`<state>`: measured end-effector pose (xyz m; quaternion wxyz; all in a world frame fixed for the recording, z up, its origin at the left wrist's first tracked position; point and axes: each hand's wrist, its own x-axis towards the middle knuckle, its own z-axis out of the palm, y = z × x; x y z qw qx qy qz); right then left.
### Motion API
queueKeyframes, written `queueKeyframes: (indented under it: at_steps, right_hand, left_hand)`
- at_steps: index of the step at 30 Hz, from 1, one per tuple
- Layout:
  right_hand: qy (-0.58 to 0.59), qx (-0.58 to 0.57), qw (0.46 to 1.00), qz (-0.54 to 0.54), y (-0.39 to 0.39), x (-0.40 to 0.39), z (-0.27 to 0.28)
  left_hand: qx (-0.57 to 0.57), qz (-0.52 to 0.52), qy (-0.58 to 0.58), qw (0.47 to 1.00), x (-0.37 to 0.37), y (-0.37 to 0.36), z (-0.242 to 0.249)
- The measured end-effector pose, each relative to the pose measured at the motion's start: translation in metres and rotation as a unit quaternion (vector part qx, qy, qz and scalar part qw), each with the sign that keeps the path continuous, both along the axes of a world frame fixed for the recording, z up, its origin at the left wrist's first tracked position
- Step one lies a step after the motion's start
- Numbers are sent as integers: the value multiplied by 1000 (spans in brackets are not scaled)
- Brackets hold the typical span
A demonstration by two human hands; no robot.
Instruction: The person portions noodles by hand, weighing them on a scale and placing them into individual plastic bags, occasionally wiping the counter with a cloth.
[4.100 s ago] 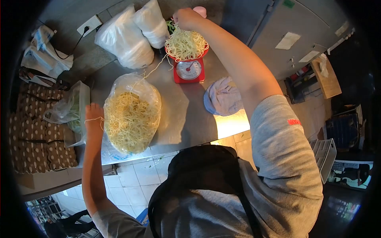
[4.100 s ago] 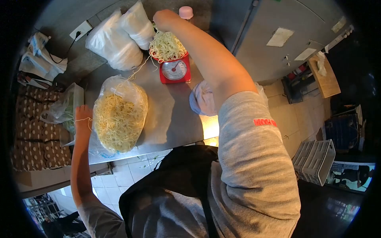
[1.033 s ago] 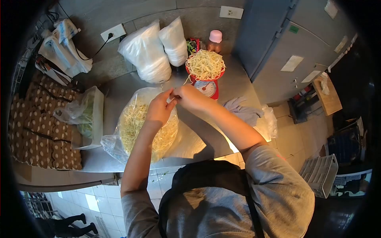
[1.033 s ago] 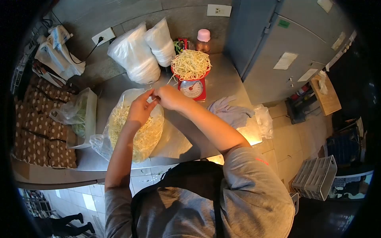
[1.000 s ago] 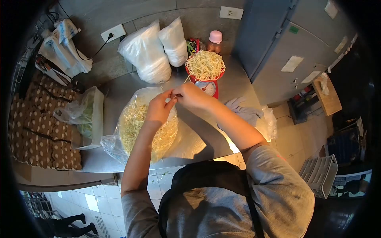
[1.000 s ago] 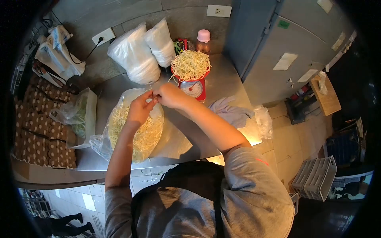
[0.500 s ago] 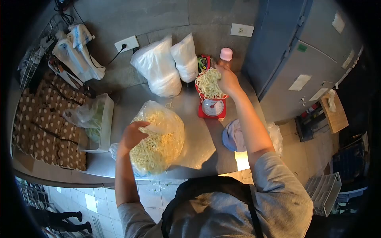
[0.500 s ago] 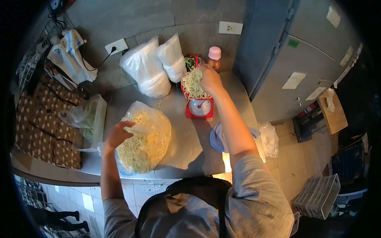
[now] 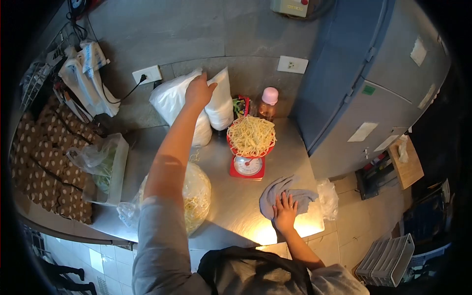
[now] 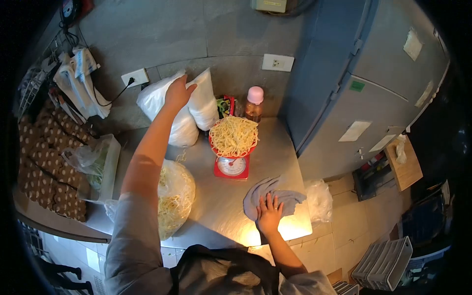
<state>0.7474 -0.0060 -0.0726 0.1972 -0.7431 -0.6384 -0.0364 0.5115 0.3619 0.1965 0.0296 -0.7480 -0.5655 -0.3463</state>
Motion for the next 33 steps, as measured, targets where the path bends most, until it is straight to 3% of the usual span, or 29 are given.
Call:
queueKeyframes:
  at_steps: [4, 6, 7, 10, 14, 17, 20, 21, 22, 23, 24, 26, 28, 31, 33]
  right_hand:
    - [36, 37, 999, -15, 1, 2, -3]
    - [43, 34, 998, -18, -1, -1, 2]
    - [41, 40, 998, -18, -1, -1, 4]
    - [36, 43, 998, -22, -1, -2, 6]
    - [50, 40, 998, -21, 0, -2, 6]
    - [58, 40, 997, -20, 0, 0, 2]
    - [135, 16, 991, -5, -1, 7, 9]
    - [233, 12, 972, -8, 3, 17, 14]
    - [330, 6, 944, -11, 8, 25, 19]
    - [493, 34, 868, 37, 12, 29, 42]
    - [638, 67, 763, 84, 18, 32, 76]
    - [844, 44, 453, 285, 21, 33, 128]
    - [755, 43, 568, 324, 18, 6, 186]
    - [624, -85, 732, 260, 19, -24, 186]
    - [550, -151, 793, 217, 24, -31, 152]
  left_hand:
    - [-112, 22, 13, 993, 18, 45, -5]
    - [-48, 24, 2, 999, 16, 49, 0]
    - [-73, 50, -18, 996, 17, 46, 6]
    - [13, 90, 41, 995, 19, 50, 27]
    - [123, 18, -55, 991, 21, 30, 100]
    - [249, -36, -54, 966, 28, -20, 150]
    - [269, -132, -116, 947, 39, -124, 163]
    - [340, -200, -59, 917, 38, -146, 147]
    - [404, -267, -3, 875, 36, -169, 122]
    - [349, -342, 26, 872, 36, -196, 85]
    - [281, -414, 51, 864, 36, -222, 48]
    - [140, -530, 71, 833, 41, -282, -19]
    - [-21, -567, 232, 791, 34, -319, -70]
    - [-133, -572, 209, 782, 20, -349, -119]
    - [-167, -553, 95, 811, 7, -353, -128]
